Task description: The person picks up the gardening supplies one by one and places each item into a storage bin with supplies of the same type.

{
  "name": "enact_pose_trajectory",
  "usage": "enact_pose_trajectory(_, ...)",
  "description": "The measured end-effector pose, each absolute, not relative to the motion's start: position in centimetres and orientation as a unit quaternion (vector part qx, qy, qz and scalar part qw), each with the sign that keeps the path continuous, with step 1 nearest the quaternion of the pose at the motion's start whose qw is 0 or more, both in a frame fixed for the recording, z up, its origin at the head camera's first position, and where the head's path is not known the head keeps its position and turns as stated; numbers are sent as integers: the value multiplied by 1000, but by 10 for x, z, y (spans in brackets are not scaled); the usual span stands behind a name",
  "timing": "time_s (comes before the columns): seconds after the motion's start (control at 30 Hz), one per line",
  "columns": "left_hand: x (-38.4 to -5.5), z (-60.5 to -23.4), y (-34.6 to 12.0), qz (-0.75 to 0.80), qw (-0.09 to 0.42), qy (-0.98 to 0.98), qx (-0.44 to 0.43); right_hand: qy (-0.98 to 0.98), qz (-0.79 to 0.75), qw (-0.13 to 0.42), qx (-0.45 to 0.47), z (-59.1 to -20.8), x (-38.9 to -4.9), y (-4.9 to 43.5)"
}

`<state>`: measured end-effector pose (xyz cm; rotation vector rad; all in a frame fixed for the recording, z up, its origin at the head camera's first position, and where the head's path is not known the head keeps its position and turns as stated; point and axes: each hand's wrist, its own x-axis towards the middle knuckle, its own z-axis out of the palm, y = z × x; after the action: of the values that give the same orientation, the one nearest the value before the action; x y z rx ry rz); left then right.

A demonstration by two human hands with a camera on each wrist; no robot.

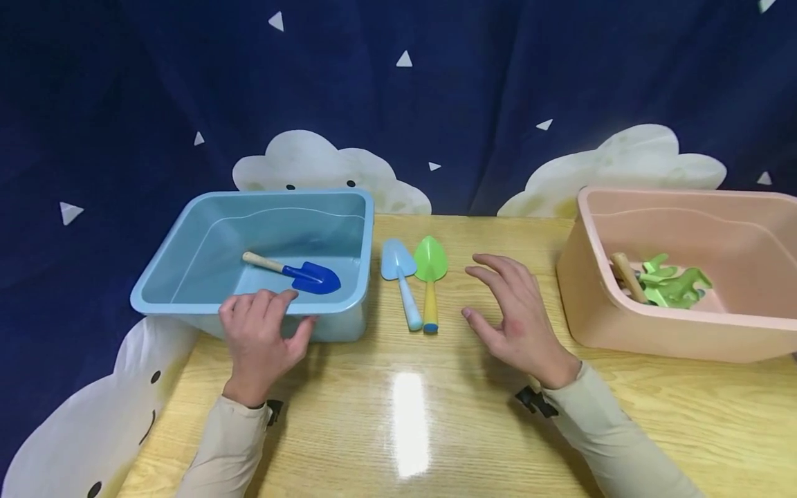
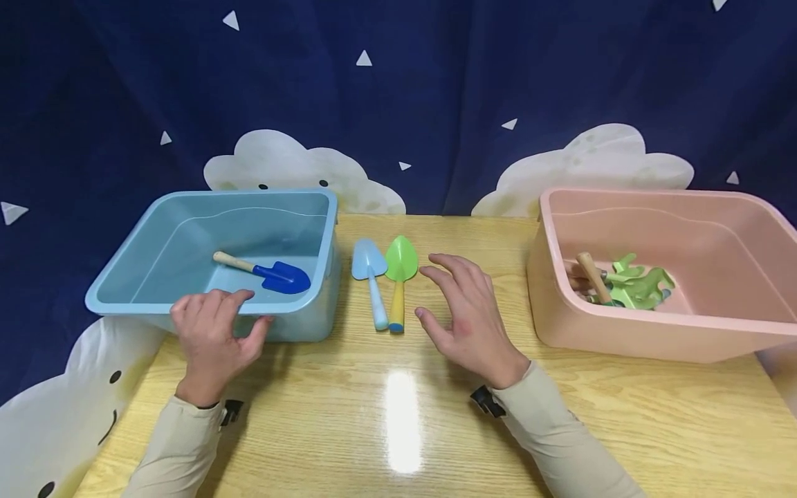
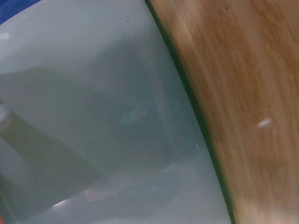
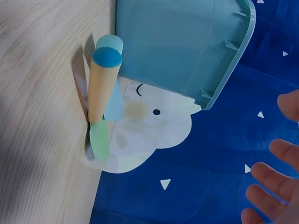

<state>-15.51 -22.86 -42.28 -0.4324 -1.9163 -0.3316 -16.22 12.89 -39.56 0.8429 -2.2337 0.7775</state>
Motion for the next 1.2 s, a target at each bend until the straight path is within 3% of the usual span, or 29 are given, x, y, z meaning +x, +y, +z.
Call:
enact_pose_trajectory(0.53,-155,-421,-228,-146,541,-808,-183,-864,278,285,309,-403,-170,156)
enact_pose_trajectory(0.97,-155,-422,-229,-145,543,-808,-178,-898,255,212,290,-415,-182,173)
enact_pose_trajectory(1.2,-156,-422,-228,-148,544,-807,-176,-909,278,145,275,-425,-189,171)
